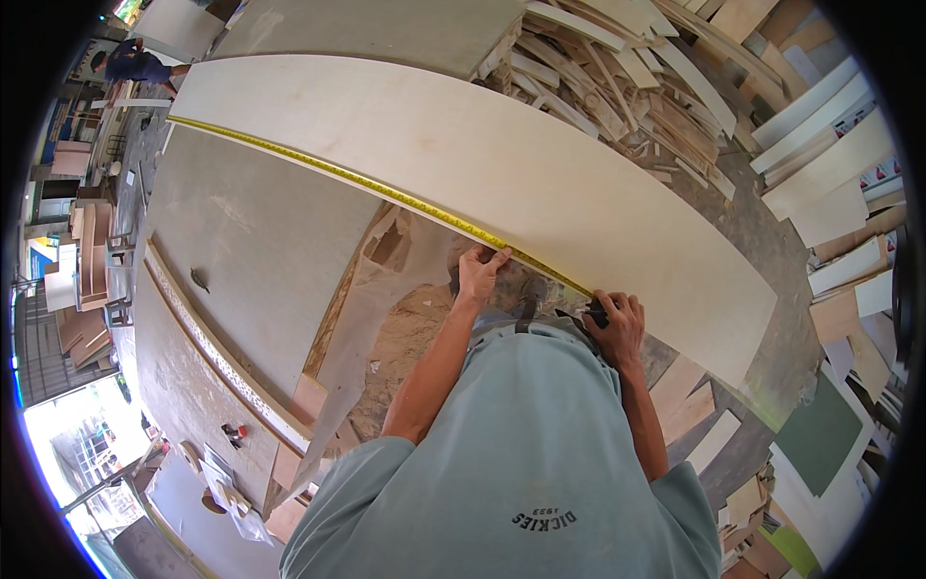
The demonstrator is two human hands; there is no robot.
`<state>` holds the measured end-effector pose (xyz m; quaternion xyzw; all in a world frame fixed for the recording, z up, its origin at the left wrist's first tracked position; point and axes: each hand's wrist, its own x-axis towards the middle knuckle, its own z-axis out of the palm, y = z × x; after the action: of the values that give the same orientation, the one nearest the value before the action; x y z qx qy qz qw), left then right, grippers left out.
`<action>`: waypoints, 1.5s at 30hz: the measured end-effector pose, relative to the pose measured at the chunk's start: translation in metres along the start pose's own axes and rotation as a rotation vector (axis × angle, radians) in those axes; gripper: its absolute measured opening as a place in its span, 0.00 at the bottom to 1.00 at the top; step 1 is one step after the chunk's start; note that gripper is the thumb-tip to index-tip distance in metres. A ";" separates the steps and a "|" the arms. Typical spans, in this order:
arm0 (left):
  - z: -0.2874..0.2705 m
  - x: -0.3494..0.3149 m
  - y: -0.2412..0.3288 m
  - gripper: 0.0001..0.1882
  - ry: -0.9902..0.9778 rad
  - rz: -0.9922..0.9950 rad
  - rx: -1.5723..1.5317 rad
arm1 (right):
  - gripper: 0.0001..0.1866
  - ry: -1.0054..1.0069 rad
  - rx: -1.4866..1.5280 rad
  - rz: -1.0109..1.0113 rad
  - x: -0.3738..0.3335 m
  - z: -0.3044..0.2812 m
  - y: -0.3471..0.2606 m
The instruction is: The person measures a long piece of wood using a tape measure and marks it with a pencil, then moves a smaller wooden strip and uses a hammer to tap it.
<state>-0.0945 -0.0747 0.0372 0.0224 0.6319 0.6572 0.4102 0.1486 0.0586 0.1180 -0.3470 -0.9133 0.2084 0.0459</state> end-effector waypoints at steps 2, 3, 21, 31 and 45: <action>0.001 -0.001 -0.001 0.12 0.001 0.009 -0.012 | 0.23 0.001 0.014 0.001 0.001 -0.001 -0.001; 0.002 -0.001 -0.001 0.12 0.001 0.014 -0.018 | 0.23 0.000 0.012 -0.002 0.001 -0.001 -0.001; -0.082 0.041 0.151 0.16 0.441 0.454 -0.529 | 0.15 -0.101 0.540 -0.252 0.050 -0.039 -0.034; -0.108 0.076 0.189 0.12 0.461 0.501 -0.561 | 0.17 -0.065 0.496 -0.313 0.070 -0.028 -0.058; -0.215 0.168 0.220 0.16 0.525 0.462 -0.420 | 0.17 -0.063 0.366 -0.284 0.153 0.038 -0.140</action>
<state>-0.4359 -0.1246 0.0993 -0.0892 0.5457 0.8301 0.0722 -0.0619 0.0510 0.1324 -0.1940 -0.9009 0.3728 0.1082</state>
